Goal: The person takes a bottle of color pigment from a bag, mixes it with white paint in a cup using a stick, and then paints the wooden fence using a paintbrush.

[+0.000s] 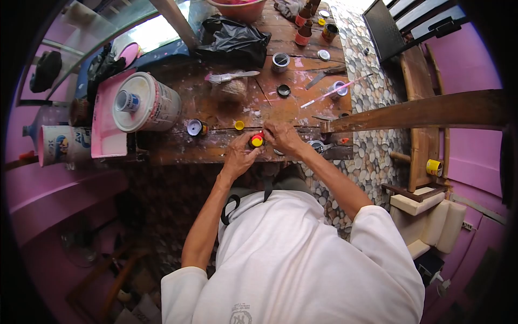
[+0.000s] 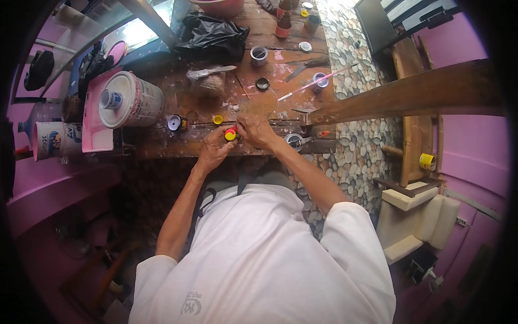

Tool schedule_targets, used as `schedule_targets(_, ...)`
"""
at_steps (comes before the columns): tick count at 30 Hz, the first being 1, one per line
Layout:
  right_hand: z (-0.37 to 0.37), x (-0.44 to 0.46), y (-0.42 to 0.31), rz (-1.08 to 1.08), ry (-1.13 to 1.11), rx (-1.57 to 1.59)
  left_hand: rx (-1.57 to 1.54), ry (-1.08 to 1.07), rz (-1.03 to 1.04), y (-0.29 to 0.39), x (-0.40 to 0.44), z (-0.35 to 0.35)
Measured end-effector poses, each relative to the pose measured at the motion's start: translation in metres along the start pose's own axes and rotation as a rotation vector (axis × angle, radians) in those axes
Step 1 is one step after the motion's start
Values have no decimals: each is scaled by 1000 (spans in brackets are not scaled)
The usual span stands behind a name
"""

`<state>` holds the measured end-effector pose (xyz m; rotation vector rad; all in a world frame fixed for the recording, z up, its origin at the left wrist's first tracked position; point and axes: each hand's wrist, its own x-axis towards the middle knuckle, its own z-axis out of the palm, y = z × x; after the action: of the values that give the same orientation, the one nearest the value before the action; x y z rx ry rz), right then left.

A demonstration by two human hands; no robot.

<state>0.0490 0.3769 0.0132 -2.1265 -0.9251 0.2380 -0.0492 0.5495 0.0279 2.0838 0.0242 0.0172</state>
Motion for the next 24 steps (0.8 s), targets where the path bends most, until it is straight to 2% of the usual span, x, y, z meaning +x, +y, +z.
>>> schedule_targets(2,5,1,0,41,-37,11,-14,27,14,-4,1,6)
schedule_targets(4,8,-2,1,133,-41,204,-148,153,-143,-1,-3,12)
schedule_targets(5,9,-5,2,137,-42,204,-150,151,-145,-1,-4,13)
schedule_targets(8,9,-7,1,113,73,145,-174,133,-172,0,-6,10)
schedule_targets(10,6,-3,-4,80,136,27,-142,103,-17,-7,-5,8)
schedule_targets(17,12,7,-1,46,77,7,-29,200,35,-17,2,21)
schedule_targets(20,17,8,4,24,97,-58,-4,232,14,-12,-1,23)
schedule_targets(22,19,21,8,30,151,-169,-171,179,-164,-10,0,22)
schedule_targets(24,19,30,5,47,134,-187,-164,162,-141,-18,2,20)
